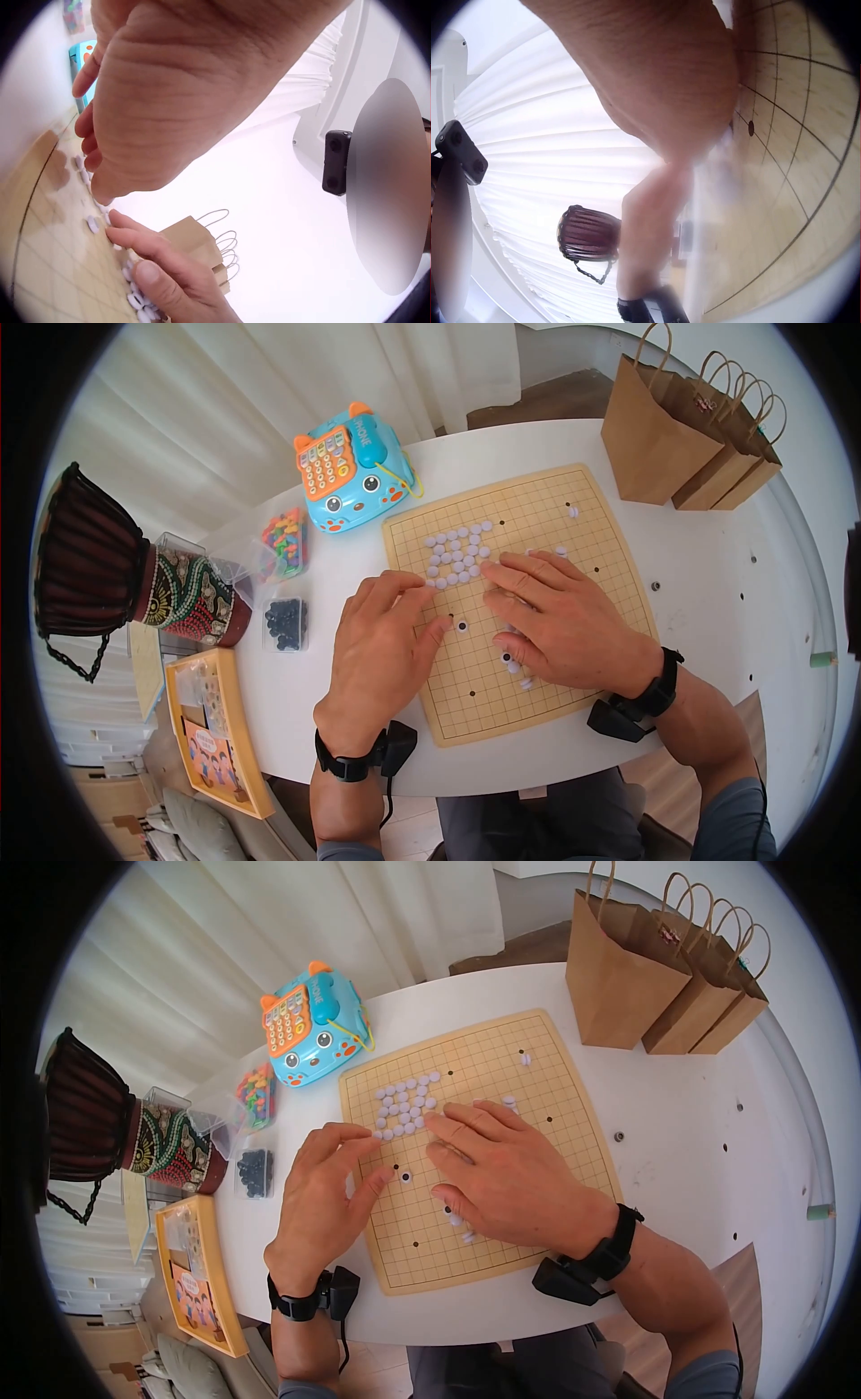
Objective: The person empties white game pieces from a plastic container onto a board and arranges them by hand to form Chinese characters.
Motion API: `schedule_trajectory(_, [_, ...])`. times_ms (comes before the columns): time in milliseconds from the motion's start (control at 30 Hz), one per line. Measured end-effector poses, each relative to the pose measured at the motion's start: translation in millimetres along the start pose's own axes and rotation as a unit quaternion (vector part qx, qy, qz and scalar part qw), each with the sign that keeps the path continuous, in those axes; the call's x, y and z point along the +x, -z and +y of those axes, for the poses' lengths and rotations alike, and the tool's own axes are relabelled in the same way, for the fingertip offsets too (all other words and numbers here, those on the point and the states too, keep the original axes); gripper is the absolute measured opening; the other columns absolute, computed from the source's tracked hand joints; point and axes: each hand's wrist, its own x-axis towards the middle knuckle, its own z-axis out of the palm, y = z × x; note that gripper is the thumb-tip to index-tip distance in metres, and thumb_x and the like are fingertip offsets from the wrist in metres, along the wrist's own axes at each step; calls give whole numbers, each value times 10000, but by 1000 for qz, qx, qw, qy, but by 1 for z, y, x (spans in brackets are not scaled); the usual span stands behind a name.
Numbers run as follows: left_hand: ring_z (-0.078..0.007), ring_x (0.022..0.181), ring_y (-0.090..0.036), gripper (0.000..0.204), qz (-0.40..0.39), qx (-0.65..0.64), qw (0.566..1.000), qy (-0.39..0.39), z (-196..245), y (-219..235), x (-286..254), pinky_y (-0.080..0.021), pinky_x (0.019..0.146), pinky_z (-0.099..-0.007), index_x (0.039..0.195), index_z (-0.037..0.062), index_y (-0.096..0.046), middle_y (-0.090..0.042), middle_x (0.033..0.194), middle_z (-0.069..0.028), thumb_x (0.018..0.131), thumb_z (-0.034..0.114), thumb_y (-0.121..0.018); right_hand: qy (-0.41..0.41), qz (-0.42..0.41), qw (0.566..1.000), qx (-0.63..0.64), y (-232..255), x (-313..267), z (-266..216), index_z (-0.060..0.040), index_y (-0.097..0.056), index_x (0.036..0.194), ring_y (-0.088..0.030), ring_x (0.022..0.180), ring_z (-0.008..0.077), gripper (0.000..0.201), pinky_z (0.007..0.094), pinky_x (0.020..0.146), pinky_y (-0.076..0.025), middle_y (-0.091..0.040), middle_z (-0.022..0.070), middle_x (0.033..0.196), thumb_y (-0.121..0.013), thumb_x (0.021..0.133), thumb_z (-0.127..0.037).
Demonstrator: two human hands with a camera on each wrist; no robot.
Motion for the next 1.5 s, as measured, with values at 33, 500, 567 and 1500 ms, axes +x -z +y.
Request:
schedule_trajectory(33, [-375,1251,-698,389,-2,-3,1000,-10,0,0,0,-589,1071,-473,1321,-3,-781,-732,1382,-143,972,130,-890,-1,-2,1000,-1,0,0,0,-23,-733,1336,-587,1500,360,399,527,1304,-437,-675,184,1568,-800,1035,-276])
schedule_trajectory(500, [-378,1277,-689,382,-17,-33,999,-11,5,-4,1,-598,1071,-451,1341,-18,-766,-697,1408,-158,997,119,-864,1,-2,1000,-6,0,-1,0,-26,-724,1352,-586,1506,364,419,534,1308,-437,-670,185,1575,-803,1035,-289])
schedule_trajectory(567, [-383,1292,-688,388,-18,-42,999,-3,6,-4,1,-597,1082,-452,1344,-16,-765,-696,1412,-168,996,121,-867,-2,-1,1000,-1,1,-1,0,-27,-727,1347,-585,1507,364,418,536,1309,-436,-672,187,1575,-806,1032,-290])
schedule_trajectory(1500, [-408,1431,-628,471,-10,-22,999,-40,6,-10,1,-555,1193,-492,1432,14,-729,-671,1563,-169,991,113,-863,-5,-16,1000,14,0,-1,-1,-30,-730,1401,-540,1566,367,461,550,1329,-408,-647,166,1629,-800,1039,-307])
